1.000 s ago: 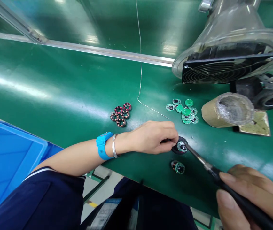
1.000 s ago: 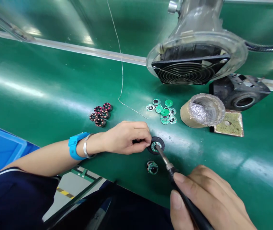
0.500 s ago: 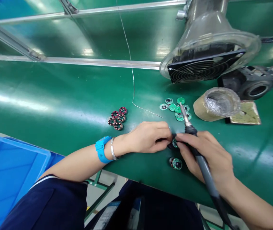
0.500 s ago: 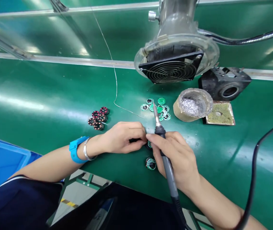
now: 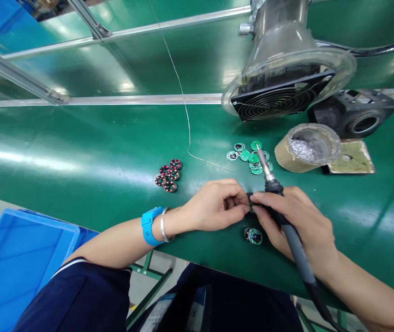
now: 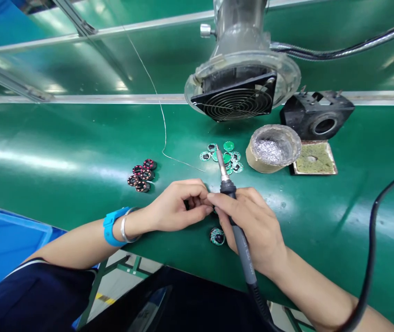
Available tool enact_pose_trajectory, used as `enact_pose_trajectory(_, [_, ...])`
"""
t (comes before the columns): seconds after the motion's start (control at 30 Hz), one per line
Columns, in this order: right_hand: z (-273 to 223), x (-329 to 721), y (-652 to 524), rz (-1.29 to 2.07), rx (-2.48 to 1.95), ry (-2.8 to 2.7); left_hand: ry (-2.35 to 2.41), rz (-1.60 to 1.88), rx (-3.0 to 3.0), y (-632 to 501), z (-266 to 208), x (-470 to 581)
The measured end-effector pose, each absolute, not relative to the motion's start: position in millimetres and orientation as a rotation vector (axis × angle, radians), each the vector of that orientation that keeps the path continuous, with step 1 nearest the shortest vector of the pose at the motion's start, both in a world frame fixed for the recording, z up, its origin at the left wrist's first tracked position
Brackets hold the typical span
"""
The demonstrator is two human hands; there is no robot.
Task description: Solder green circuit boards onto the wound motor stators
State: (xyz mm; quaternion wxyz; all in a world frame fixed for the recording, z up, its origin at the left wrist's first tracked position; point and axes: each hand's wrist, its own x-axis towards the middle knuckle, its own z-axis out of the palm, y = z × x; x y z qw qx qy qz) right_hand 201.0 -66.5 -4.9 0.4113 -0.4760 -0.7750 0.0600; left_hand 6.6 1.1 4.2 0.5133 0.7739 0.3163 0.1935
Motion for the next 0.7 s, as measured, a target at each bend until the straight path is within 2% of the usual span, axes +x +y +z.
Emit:
enact_pose_trajectory(0.47, [-8,206,-67,0.139,-1.009,-2.092,0.863,0.361,1.668,4,3,6])
enact_pose_trajectory(0.7, [10,216,-80,0.183,-1.141,-1.927,0.935,0.354,1.639,2,4,9])
